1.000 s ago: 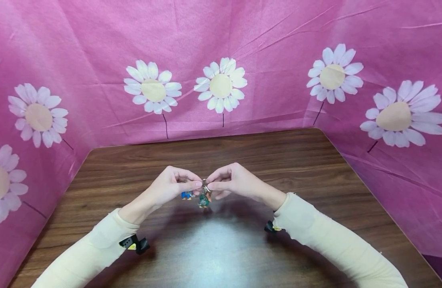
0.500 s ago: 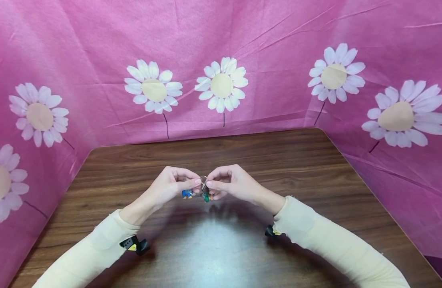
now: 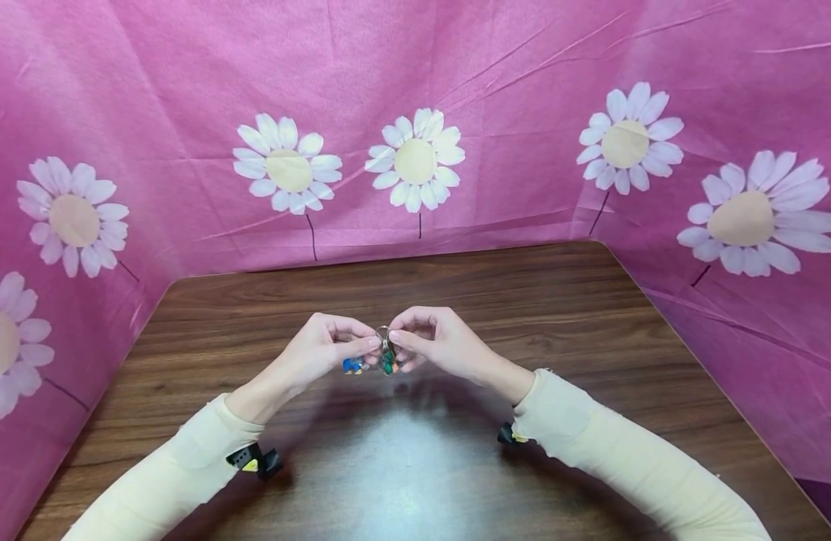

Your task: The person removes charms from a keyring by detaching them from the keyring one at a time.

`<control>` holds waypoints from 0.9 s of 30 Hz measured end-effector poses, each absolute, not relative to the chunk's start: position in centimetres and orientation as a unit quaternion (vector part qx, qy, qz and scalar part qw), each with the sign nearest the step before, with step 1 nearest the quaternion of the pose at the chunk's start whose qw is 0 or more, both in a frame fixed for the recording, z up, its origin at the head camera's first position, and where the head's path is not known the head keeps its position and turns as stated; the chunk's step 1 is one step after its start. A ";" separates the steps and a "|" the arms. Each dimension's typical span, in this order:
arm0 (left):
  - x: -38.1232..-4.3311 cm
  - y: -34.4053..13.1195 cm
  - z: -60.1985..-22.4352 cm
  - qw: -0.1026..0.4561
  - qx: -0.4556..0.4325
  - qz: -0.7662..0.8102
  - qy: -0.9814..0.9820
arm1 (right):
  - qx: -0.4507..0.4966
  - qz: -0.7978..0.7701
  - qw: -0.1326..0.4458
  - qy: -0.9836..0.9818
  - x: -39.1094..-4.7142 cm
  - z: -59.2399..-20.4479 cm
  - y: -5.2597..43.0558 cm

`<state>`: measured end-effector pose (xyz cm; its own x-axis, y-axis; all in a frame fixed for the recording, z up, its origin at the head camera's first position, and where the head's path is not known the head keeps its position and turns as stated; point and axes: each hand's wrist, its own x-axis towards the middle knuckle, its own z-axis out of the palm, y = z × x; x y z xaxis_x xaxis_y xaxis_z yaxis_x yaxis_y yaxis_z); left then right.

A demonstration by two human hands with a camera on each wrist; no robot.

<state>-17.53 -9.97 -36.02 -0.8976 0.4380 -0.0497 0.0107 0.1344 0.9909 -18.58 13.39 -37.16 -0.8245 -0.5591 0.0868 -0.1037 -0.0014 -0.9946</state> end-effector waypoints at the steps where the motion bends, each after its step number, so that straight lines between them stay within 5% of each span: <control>1: -17.5 -9.9 -36.0 0.165 0.151 0.645 0.731 | -0.240 -0.668 0.171 0.683 -18.6 -37.2 13.4; 27: -17.5 -9.6 -36.0 0.173 0.151 0.652 0.722 | -0.257 -0.670 0.095 0.690 -18.4 -37.4 13.1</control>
